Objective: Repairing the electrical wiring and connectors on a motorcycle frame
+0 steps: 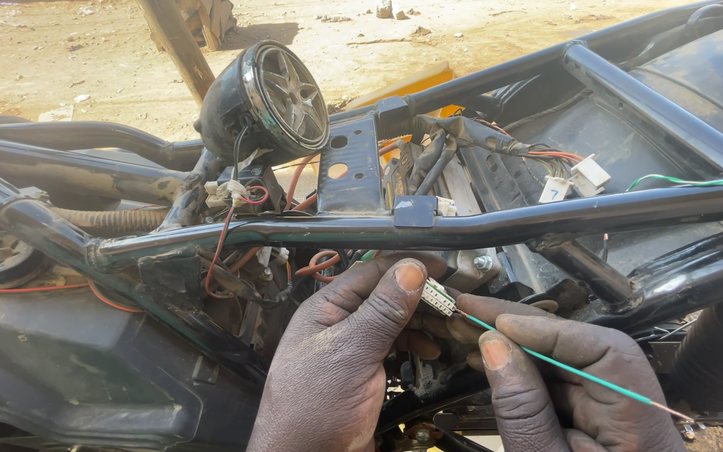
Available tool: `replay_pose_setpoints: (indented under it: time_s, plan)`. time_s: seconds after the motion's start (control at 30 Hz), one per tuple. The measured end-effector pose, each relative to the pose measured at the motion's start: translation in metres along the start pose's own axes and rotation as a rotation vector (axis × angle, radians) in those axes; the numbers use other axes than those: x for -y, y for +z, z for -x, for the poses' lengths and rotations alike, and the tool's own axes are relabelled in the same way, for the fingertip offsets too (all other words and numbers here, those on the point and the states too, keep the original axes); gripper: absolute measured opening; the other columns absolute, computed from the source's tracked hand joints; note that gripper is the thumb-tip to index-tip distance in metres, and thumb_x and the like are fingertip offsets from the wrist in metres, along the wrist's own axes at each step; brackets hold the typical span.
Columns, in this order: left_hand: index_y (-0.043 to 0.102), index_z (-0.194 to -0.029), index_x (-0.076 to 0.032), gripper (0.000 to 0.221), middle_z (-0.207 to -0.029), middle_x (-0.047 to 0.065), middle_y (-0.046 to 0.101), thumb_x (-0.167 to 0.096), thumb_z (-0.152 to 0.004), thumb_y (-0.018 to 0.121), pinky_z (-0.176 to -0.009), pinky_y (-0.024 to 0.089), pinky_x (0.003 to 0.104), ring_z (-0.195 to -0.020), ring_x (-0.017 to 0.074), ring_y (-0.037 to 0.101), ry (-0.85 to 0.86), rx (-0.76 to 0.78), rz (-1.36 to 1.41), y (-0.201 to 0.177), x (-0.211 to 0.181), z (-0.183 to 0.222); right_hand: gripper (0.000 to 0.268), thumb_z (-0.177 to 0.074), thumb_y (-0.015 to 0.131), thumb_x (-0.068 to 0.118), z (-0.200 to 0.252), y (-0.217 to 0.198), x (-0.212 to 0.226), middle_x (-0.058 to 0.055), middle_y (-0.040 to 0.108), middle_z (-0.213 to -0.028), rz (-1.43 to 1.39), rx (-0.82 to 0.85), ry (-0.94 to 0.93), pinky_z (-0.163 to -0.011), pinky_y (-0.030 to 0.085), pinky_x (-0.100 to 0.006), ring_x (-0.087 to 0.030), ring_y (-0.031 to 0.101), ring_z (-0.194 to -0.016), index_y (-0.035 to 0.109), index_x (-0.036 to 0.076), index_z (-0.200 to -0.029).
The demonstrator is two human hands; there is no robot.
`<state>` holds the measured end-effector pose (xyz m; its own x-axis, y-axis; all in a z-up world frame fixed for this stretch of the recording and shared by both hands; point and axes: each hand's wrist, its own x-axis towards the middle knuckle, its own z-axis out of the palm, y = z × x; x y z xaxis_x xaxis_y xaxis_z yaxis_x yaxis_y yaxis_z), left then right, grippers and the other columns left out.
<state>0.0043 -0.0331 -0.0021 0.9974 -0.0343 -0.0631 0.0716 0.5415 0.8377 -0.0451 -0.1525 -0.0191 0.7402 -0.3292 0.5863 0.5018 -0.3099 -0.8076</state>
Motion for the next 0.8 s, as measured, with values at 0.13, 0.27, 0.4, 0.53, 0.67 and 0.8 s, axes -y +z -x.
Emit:
replay_pose_setpoints:
  time_s: [0.13, 0.27, 0.4, 0.53, 0.67, 0.8]
  plan:
    - [0.083, -0.106, 0.006, 0.034, -0.084, 0.015, 0.078, -0.020, -0.088, 0.070, -0.061, 0.054, 0.033, -0.070, 0.0212, 0.067, -0.009, 0.032, -0.035, 0.000, -0.002, 0.000, 0.021, -0.089, 0.060, 0.006, -0.002, -0.005, -0.007, -0.018, 0.081, -0.116, -0.033, 0.068, -0.007, -0.093, 0.062, -0.027, -0.020, 0.081, -0.104, 0.060, -0.002, -0.108]
    - [0.084, -0.104, 0.004, 0.032, -0.077, 0.014, 0.074, -0.020, -0.088, 0.071, -0.057, 0.052, 0.033, -0.063, 0.0205, 0.063, 0.005, 0.009, -0.095, -0.003, -0.001, -0.001, 0.021, -0.088, 0.061, 0.005, 0.001, 0.000, -0.001, -0.018, 0.083, -0.114, -0.014, 0.009, 0.053, -0.084, 0.062, -0.024, -0.018, 0.081, -0.098, 0.060, -0.003, -0.107]
    - [0.084, -0.105, 0.004, 0.034, -0.077, 0.013, 0.074, -0.022, -0.088, 0.070, -0.056, 0.052, 0.031, -0.063, 0.0188, 0.063, 0.026, 0.027, -0.140, -0.005, 0.001, -0.002, 0.018, -0.088, 0.063, 0.006, 0.002, 0.000, -0.005, -0.015, 0.083, -0.110, 0.022, -0.012, 0.051, -0.080, 0.062, -0.023, -0.016, 0.079, -0.088, 0.062, -0.002, -0.105]
    - [0.082, -0.107, 0.005, 0.035, -0.101, 0.017, 0.082, -0.020, -0.086, 0.068, -0.078, 0.059, 0.035, -0.091, 0.0235, 0.073, 0.024, 0.053, -0.062, 0.000, -0.003, 0.001, 0.021, -0.090, 0.062, 0.007, 0.001, -0.001, -0.010, -0.016, 0.084, -0.111, -0.022, 0.013, 0.074, -0.075, 0.061, -0.022, -0.015, 0.078, -0.086, 0.061, -0.003, -0.108]
    - [0.078, -0.114, 0.003, 0.032, -0.113, 0.014, 0.080, -0.015, -0.089, 0.069, -0.102, 0.056, 0.037, -0.109, 0.0221, 0.072, 0.180, 0.172, 0.044, -0.002, 0.003, -0.001, 0.021, -0.089, 0.067, 0.010, 0.001, -0.002, -0.011, -0.009, 0.082, -0.092, 0.129, -0.029, 0.092, -0.075, 0.058, -0.020, -0.011, 0.073, -0.073, 0.071, -0.001, -0.106]
    - [0.080, -0.113, 0.005, 0.032, -0.102, 0.014, 0.080, -0.011, -0.089, 0.067, -0.089, 0.058, 0.035, -0.094, 0.0211, 0.072, 0.063, 0.083, 0.020, 0.000, 0.000, 0.001, 0.029, -0.087, 0.066, 0.011, -0.006, -0.013, -0.025, -0.009, 0.086, -0.098, 0.057, 0.155, 0.115, -0.085, 0.062, -0.022, -0.011, 0.080, -0.086, 0.073, 0.001, -0.114]
